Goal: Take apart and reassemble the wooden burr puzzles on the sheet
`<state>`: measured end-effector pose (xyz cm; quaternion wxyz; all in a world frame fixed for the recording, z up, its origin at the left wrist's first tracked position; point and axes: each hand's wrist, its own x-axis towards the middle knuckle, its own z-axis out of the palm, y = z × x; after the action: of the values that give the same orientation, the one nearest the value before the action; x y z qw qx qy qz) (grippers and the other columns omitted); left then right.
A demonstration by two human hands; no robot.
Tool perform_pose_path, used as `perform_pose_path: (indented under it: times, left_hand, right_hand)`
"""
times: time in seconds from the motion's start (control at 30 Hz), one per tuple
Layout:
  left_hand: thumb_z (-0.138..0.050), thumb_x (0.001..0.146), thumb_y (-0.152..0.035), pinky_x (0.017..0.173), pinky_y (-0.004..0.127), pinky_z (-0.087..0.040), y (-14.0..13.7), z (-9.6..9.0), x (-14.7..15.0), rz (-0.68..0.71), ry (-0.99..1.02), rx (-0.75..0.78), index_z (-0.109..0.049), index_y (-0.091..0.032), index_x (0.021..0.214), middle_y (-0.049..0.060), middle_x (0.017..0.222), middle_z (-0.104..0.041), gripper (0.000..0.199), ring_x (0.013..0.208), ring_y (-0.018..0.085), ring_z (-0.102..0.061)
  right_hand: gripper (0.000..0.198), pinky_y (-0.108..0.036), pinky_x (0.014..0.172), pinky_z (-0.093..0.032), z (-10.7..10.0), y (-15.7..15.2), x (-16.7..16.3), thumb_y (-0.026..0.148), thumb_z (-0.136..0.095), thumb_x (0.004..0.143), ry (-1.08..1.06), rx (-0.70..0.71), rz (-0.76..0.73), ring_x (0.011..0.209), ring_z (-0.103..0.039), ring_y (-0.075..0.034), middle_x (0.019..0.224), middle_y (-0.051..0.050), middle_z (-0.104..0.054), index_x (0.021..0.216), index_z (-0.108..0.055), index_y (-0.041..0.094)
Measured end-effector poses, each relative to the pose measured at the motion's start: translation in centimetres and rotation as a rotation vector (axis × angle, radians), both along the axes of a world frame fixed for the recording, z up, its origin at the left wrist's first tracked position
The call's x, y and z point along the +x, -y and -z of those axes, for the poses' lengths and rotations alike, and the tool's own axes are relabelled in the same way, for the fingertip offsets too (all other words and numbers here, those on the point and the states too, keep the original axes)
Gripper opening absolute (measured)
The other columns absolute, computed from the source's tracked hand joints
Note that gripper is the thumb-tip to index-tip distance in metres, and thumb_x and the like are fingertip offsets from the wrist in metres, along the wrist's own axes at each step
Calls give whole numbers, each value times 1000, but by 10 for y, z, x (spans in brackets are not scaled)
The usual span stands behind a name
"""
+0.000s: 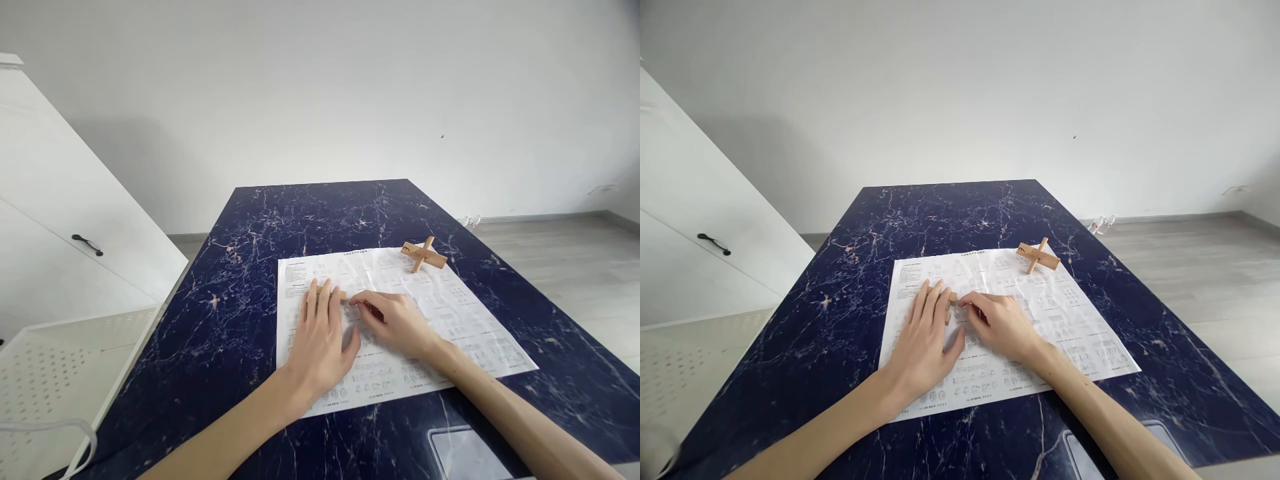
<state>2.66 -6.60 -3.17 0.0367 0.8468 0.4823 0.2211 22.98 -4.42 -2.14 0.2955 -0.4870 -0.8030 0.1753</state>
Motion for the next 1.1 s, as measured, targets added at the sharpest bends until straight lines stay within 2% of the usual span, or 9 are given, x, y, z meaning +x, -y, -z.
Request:
perform_pose_path:
  times: [0.17, 0.33, 0.6, 0.73, 0.93, 1.1]
  left_hand:
    - [-55, 105, -31, 126, 63, -43, 3, -6, 3, 97, 106, -136, -17, -21, 164, 21, 175, -25, 70, 167, 39, -15]
    - [-56, 104, -26, 121, 63, -50, 3, -11, 3, 110, 195, -244, -16, -24, 163, 20, 177, -18, 72, 166, 40, -17]
    - [-60, 102, -21, 118, 59, -55, 2, -15, 3, 92, 314, -286, -22, -27, 161, 19, 173, -27, 70, 154, 37, -47]
    - [-61, 101, -20, 119, 57, -55, 0, -14, 3, 92, 345, -280, -23, -27, 160, 18, 170, -32, 70, 153, 36, -47]
    - [-59, 105, -22, 120, 53, -55, -6, -17, 0, 119, 348, -278, -24, -31, 159, 14, 169, -36, 65, 154, 32, -47]
    - [-68, 102, -22, 111, 52, -61, -16, -21, -6, 155, 364, -340, -25, -34, 157, 14, 165, -40, 70, 139, 31, -62]
  right_hand:
    - [24, -30, 58, -44, -3, 1, -1, 24, -45, 104, -47, 11, 58, 60, -64, -17, 80, -2, -75, 108, -68, 23]
    - [19, -32, 60, -46, -1, -1, 1, 29, -48, 105, -98, 3, 177, 62, -64, -19, 80, -2, -74, 107, -66, 23]
    - [19, -36, 63, -51, -2, -2, 1, 30, -46, 106, -132, 23, 173, 70, -67, -22, 94, -7, -75, 108, -64, 24]
    - [19, -38, 66, -55, 0, -4, 2, 33, -48, 107, -136, 60, 159, 76, -66, -22, 107, -11, -70, 110, -65, 24]
    - [21, -44, 84, -60, 4, -8, 4, 33, -49, 108, -149, 14, 137, 93, -71, -26, 117, -12, -66, 117, -66, 24]
    - [21, -46, 90, -58, 4, -8, 4, 35, -51, 109, -128, 6, 121, 102, -70, -29, 120, -12, -68, 118, -66, 24]
